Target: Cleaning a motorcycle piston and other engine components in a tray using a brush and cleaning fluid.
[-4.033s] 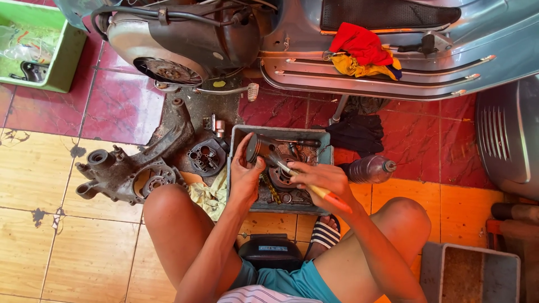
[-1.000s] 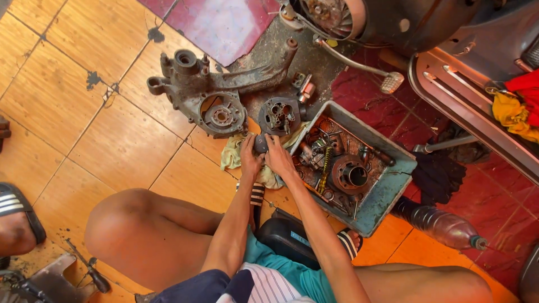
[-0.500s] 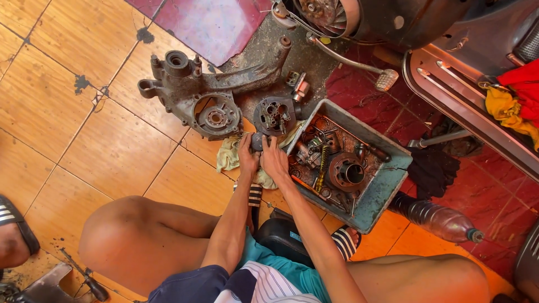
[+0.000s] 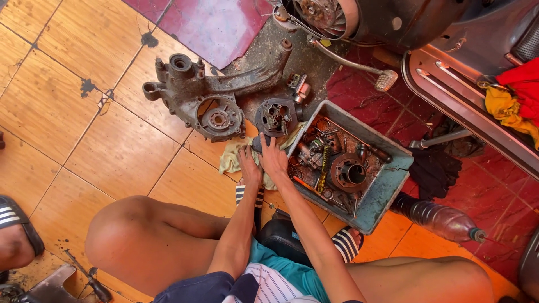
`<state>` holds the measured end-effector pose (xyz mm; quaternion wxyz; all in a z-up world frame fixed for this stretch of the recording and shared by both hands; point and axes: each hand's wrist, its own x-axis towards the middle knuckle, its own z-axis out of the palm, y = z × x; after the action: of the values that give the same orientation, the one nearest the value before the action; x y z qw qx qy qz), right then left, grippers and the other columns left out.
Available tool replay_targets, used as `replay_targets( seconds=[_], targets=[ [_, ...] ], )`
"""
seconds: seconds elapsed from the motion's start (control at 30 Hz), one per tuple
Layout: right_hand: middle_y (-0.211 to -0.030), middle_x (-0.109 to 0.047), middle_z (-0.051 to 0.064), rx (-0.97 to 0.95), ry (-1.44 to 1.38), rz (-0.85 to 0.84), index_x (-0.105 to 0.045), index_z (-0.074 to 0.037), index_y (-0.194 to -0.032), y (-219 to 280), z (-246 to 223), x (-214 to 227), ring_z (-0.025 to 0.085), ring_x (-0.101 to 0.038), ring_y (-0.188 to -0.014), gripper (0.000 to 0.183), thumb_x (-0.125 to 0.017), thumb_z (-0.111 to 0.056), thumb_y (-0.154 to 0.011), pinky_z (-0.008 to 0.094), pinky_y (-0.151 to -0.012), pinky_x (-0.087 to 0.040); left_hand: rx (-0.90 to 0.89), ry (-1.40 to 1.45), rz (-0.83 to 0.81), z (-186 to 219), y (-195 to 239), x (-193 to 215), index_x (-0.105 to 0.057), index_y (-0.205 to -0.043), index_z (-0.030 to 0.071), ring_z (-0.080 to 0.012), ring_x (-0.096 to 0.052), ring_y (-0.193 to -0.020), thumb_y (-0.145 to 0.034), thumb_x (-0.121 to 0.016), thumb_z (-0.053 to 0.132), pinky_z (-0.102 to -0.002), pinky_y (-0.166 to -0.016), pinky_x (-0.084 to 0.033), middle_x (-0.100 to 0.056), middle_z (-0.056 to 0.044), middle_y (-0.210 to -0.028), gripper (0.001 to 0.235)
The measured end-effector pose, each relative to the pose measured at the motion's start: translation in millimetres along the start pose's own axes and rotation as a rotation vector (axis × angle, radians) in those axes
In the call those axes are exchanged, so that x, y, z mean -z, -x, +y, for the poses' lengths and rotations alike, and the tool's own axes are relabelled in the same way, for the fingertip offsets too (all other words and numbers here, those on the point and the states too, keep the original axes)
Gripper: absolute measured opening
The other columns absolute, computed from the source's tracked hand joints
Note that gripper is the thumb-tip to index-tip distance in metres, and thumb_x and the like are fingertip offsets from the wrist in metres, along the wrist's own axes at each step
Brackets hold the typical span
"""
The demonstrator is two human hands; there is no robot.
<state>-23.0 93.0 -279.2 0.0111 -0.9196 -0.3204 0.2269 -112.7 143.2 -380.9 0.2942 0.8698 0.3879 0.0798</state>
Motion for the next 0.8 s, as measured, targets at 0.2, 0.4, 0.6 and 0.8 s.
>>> replay_targets(
  seconds=[0.2,0.4,0.6,0.8],
  targets=[
    [-0.143,-0.048,0.026,-0.048,0.004,-0.064,-0.029,-0.017,-0.162,-14.8,2.1,-23.6,0.036,-0.068,-0.112,0.078,-0.069,-0.033,-0.097,0.045,-0.076,-0.061,0.083,0.049,-0.047,-8.1,7.3,-11.2,-0.052,-0.134,0.011,-0.0332,-0.055,-0.109,-0.086,-0.078,0.014,-0.045,-0.096,-0.048,-0.050,-0.010,-0.116,0.055],
    [-0.138,-0.044,0.020,0.033,-0.237,-0.029,-0.041,-0.025,-0.155,-7.3,12.3,-28.0,0.042,-0.068,-0.110,0.075,-0.072,-0.028,-0.087,0.052,-0.076,-0.063,0.218,-0.074,-0.026,-9.6,14.9,-18.8,-0.066,-0.115,0.012,-0.0331,-0.060,-0.096,-0.090,-0.068,0.027,-0.045,-0.086,-0.050,-0.057,-0.009,-0.104,0.029],
    [-0.131,-0.044,0.023,0.021,-0.365,0.101,-0.043,-0.017,-0.153,-3.9,4.4,-15.7,0.046,-0.067,-0.108,0.072,-0.072,-0.023,-0.088,0.053,-0.074,-0.063,0.265,-0.051,-0.070,4.9,29.2,4.0,-0.069,-0.077,0.018,-0.0293,-0.063,-0.076,-0.088,-0.065,0.032,-0.041,-0.077,-0.046,-0.060,-0.004,-0.079,0.018],
    [-0.142,-0.042,0.024,0.054,-0.225,0.027,-0.042,-0.020,-0.154,-19.4,-0.8,-55.8,0.041,-0.066,-0.115,0.071,-0.073,-0.018,-0.091,0.051,-0.077,-0.065,0.519,0.228,0.103,12.2,18.8,20.5,-0.064,-0.131,0.021,-0.0476,-0.070,-0.096,-0.098,-0.045,0.024,-0.057,-0.088,-0.054,-0.073,-0.022,-0.103,0.039]
  ],
)
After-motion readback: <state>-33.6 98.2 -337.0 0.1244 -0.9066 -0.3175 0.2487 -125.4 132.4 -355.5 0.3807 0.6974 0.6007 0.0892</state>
